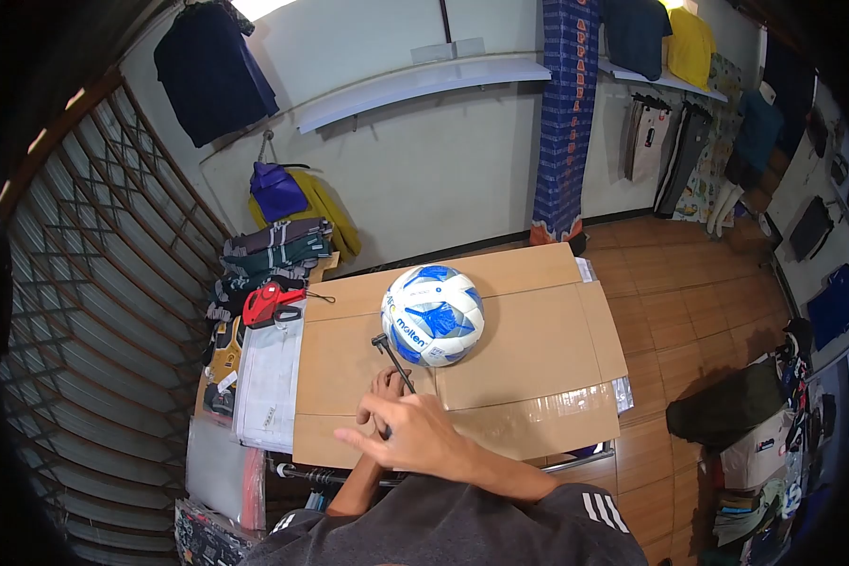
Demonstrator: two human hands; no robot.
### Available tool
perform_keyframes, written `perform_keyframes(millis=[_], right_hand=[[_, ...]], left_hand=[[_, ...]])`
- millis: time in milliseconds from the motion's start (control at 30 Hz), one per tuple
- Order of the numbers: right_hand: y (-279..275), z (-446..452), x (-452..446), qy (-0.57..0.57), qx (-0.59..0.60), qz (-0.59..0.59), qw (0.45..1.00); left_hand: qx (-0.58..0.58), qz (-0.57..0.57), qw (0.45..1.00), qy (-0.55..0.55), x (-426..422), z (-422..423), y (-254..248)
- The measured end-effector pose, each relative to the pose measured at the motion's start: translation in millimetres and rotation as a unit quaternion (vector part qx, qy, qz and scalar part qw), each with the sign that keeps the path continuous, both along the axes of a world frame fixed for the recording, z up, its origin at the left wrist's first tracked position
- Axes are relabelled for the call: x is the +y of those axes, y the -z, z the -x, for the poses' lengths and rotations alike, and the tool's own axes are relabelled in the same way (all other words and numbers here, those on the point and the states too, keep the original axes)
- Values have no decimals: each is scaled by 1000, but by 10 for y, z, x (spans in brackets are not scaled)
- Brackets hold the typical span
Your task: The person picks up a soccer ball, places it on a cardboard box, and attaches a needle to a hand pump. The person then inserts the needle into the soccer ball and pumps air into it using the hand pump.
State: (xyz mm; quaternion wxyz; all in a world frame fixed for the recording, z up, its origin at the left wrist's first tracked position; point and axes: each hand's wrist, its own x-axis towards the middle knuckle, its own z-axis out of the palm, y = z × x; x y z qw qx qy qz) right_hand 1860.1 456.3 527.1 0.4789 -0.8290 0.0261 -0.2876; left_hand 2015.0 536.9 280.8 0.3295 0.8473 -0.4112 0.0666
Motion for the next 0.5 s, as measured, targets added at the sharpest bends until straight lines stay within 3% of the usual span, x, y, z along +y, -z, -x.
perform_keyframes(millis=[67, 200, 500], right_hand=[[-143, 85, 13, 1, -41, 22, 999], [433, -222, 44, 57, -49, 35, 997], [978, -330, 11, 94, -27, 12, 995]], left_hand=[[7, -3, 1000, 1, -3, 4, -20], [10, -2, 1000, 10, 14, -60, 129], [10, 3, 1000, 23, 30, -22, 20]])
